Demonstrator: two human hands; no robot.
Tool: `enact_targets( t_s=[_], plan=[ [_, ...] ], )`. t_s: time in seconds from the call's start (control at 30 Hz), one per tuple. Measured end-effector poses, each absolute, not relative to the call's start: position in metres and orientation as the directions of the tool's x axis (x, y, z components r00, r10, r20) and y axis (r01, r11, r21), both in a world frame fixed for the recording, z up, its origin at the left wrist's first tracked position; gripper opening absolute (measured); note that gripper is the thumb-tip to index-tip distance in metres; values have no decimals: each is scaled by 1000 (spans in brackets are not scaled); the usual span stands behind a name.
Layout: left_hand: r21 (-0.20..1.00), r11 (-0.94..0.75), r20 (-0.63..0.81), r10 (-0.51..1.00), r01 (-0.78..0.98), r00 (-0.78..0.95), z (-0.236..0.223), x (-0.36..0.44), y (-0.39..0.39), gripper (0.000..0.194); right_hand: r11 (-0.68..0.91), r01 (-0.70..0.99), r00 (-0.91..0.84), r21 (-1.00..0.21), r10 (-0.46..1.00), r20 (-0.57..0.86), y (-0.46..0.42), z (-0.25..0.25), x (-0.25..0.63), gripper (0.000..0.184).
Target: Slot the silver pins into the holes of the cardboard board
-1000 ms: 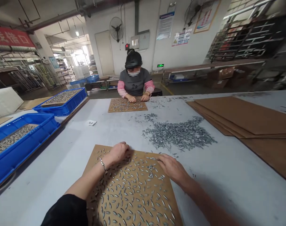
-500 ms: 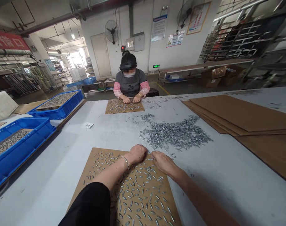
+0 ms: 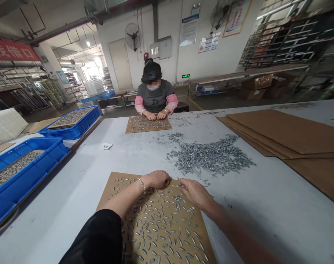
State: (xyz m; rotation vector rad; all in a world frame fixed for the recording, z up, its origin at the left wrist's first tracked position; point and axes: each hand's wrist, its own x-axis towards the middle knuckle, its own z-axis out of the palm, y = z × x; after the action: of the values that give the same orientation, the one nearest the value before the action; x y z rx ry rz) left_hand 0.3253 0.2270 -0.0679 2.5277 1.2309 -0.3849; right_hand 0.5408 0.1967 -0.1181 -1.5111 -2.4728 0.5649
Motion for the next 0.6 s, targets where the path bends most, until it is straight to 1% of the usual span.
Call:
enact_targets(
  t_s=[0.13,0.23,0.3,0.37,0.47,0.53,0.6],
  plan=[
    [112,-580,-395,719,807,572,-73,333,227,20,456,836,-494,-305,868,-56,190,-116,530,18],
    [99,-545,-428,732,832,530,-72,333,229,18,468,843,-504,-264,859,-87,190,-117,529,17],
    [91,-516,-439,747,852,499,-70,332,230,18,471,842,-510,-262,854,-105,192,-119,530,17],
    [79,-484,-436,769,871,467,-69,333,230,19,473,834,-518,-285,848,-110,194,-118,532,16],
    [71,-452,-423,794,889,437,-67,334,229,23,474,821,-521,-318,850,-76,197,-113,531,17],
    [80,-444,-414,799,893,435,-64,334,227,22,479,821,-518,-310,853,-55,198,-108,527,18],
    [95,-434,-395,810,896,434,-61,332,227,22,473,837,-509,-276,858,-73,199,-102,520,18]
  ],
)
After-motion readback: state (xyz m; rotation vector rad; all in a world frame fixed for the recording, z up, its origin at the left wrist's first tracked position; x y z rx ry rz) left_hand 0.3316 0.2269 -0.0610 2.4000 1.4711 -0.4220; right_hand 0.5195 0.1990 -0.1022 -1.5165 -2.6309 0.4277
